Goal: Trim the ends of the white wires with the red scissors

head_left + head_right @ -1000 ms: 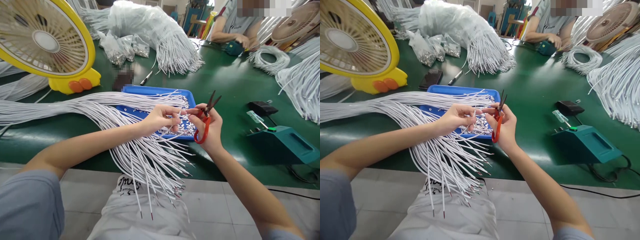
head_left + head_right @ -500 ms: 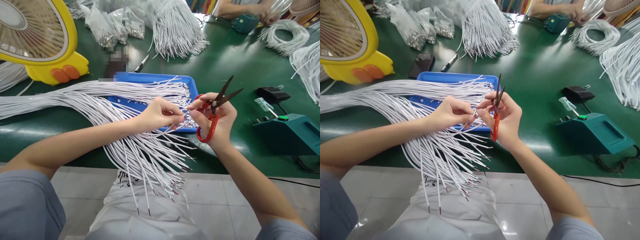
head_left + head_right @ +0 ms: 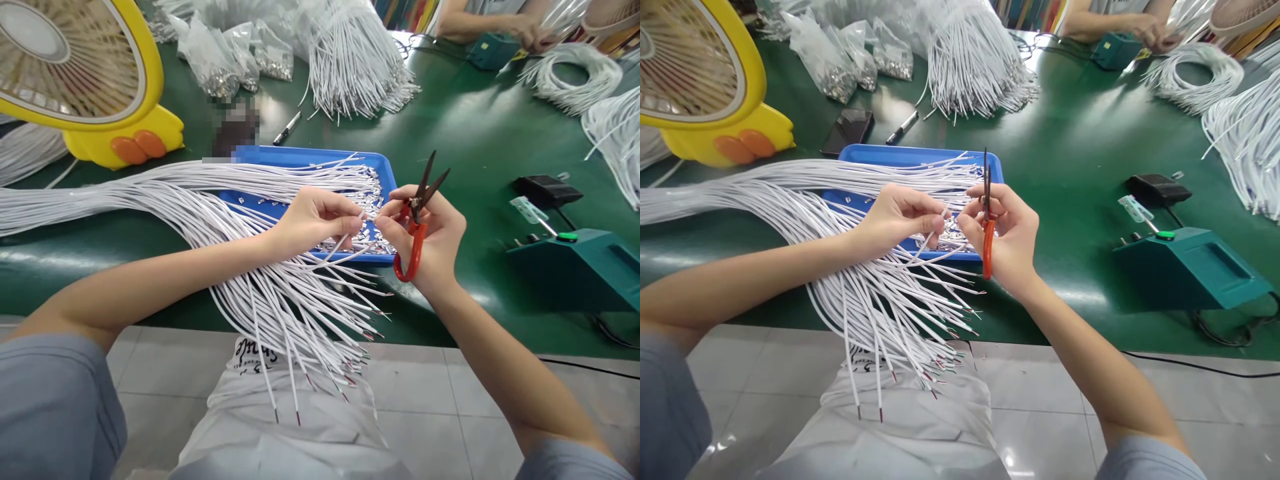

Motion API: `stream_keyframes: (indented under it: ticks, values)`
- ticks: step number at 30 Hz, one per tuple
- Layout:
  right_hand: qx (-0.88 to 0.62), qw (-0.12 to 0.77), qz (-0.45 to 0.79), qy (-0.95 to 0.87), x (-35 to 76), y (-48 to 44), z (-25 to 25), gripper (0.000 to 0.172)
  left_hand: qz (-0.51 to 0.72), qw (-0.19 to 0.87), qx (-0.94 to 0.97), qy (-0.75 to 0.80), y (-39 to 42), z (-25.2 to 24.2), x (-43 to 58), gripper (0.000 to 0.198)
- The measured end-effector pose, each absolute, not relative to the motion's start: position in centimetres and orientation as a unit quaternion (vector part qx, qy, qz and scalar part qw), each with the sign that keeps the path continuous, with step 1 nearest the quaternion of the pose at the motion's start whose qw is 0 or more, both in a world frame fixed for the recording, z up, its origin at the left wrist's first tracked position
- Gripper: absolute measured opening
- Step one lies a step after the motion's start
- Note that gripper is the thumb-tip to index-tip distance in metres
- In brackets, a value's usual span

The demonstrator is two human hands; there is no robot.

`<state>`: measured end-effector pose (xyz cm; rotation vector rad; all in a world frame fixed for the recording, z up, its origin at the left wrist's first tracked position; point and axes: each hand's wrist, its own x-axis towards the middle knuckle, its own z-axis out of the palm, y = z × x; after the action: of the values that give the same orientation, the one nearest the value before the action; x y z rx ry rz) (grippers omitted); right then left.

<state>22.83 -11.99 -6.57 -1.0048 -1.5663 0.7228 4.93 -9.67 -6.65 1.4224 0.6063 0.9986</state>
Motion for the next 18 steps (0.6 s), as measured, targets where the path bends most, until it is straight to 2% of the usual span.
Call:
stream_keyframes:
  ticks: [6, 12, 18]
  values:
    - [-0.46, 0.536, 0.279, -0.65, 22.74, -11.43, -6.64, 0.019, 0.435, 0.624, 0.601, 0.244, -9.48, -7.03, 4.61, 0.023]
    - [-0.46, 0.505, 0.312, -0.661, 22.92, -11.25, -7.03, 0.024, 0.457, 0.619, 0.591, 0.244, -9.54, -6.93, 4.84, 0.022]
    - [-0.464, 0.46, 0.27, -0.707, 23.36, -11.21, -7.35, 0.031, 0.494, 0.593, 0.579, 0.264, -9.57, -6.76, 5.02, 0.021]
